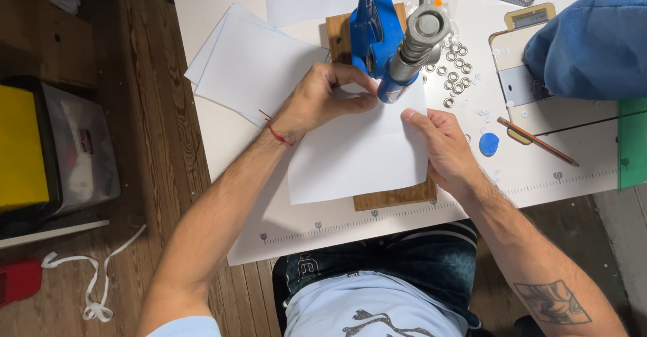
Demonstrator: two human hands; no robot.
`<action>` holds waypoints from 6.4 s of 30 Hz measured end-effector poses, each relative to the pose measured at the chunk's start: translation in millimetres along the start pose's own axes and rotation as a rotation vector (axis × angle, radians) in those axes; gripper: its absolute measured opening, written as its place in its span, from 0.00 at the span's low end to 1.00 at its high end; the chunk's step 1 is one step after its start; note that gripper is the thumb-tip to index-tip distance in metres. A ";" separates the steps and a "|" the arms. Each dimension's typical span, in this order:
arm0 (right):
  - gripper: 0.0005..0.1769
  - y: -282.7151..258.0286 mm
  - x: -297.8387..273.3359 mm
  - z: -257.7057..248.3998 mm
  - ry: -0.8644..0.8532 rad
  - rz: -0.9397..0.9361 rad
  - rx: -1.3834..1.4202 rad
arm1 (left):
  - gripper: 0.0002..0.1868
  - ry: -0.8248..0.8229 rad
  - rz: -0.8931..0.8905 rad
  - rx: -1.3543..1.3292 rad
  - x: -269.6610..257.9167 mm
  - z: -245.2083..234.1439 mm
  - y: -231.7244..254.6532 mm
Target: Preparing material by folding and marking, then installing metal grommets using a manual press
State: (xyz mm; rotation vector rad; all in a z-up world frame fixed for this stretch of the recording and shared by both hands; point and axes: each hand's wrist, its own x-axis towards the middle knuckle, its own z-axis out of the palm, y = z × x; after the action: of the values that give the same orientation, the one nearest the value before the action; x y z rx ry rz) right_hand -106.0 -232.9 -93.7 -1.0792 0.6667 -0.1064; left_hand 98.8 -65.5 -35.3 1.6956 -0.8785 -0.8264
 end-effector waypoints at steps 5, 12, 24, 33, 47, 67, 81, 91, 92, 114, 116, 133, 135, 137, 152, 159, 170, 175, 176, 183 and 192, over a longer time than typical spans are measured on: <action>0.17 6.8 4.9 -5.7 -0.004 -0.080 -0.054 | 0.11 0.013 0.011 0.043 -1.0 -7.6 -2.4; 0.18 -1.7 3.1 1.3 -0.008 -0.139 -0.085 | 0.10 0.037 0.040 0.063 8.9 -3.8 -3.1; 0.18 0.8 9.9 4.6 -0.020 -0.179 -0.088 | 0.10 0.057 0.044 0.007 14.4 -0.2 -18.5; 0.19 28.5 34.3 -19.7 -0.025 -0.192 -0.121 | 0.14 0.058 0.100 0.041 9.8 -5.4 -17.2; 0.19 8.0 20.2 -0.5 -0.035 -0.237 -0.109 | 0.08 0.384 0.923 0.943 -34.5 11.9 -18.6; 0.17 11.0 29.9 -6.8 -0.003 -0.188 -0.085 | 0.11 0.348 1.056 1.072 -33.1 10.5 -0.1; 0.12 -1.7 53.4 -10.4 0.015 -0.306 -0.073 | 0.12 0.361 1.011 1.196 -48.6 18.6 7.4; 0.11 -41.2 11.7 27.9 -0.038 -0.240 -0.036 | 0.17 0.407 0.732 0.823 -51.6 19.2 1.1; 0.11 -38.7 12.6 25.5 -0.048 -0.234 -0.041 | 0.21 0.408 0.649 0.664 -50.1 19.2 1.7; 0.13 -9.0 -92.3 -13.9 -0.098 -0.662 -0.279 | 0.27 0.031 0.394 0.442 -111.8 23.3 107.2; 0.10 -17.9 -103.3 -11.3 -0.017 -0.840 -0.462 | 0.22 0.087 0.491 0.544 -116.2 25.7 121.1; 0.07 -44.1 -121.5 -2.5 -0.012 -0.858 -0.347 | 0.23 0.077 0.544 0.448 -118.0 39.7 153.2; 0.05 -43.0 -115.3 0.5 -0.029 -0.801 -0.276 | 0.24 0.045 0.507 0.384 -113.3 39.5 148.8; 0.11 -37.4 -109.7 2.4 -0.020 -0.606 -0.127 | 0.24 0.030 0.410 0.138 -109.8 41.1 140.2; 0.13 -7.8 -41.6 7.5 -0.024 -0.121 -0.208 | 0.32 0.080 -0.131 -0.329 -40.1 52.0 -27.2; 0.09 -35.3 -10.2 19.3 0.036 -0.109 -0.267 | 0.27 0.210 0.102 -0.090 -22.1 29.7 4.6; 0.02 -47.1 16.5 26.9 0.004 -0.220 -0.236 | 0.33 0.158 0.038 -0.074 20.9 5.2 -24.1; 0.07 -61.8 9.8 40.7 0.030 -0.125 -0.184 | 0.35 0.154 0.032 -0.134 27.4 5.7 -29.9; 0.08 -65.2 6.5 44.6 0.023 -0.093 -0.161 | 0.35 0.143 0.000 -0.101 26.4 6.1 -28.2; 0.09 -62.9 11.2 43.0 0.010 -0.074 -0.137 | 0.26 0.062 -0.050 -0.218 28.1 4.9 -28.7; 0.10 -70.2 5.1 43.9 0.018 -0.009 -0.152 | 0.39 -0.002 0.276 0.080 2.8 -4.1 -5.3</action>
State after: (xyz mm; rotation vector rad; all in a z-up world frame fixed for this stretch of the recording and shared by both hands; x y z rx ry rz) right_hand -61.4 -234.8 -23.8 -1.2285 0.6950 -0.0744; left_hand 104.5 -64.8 -39.7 1.5958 -1.1300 -0.6130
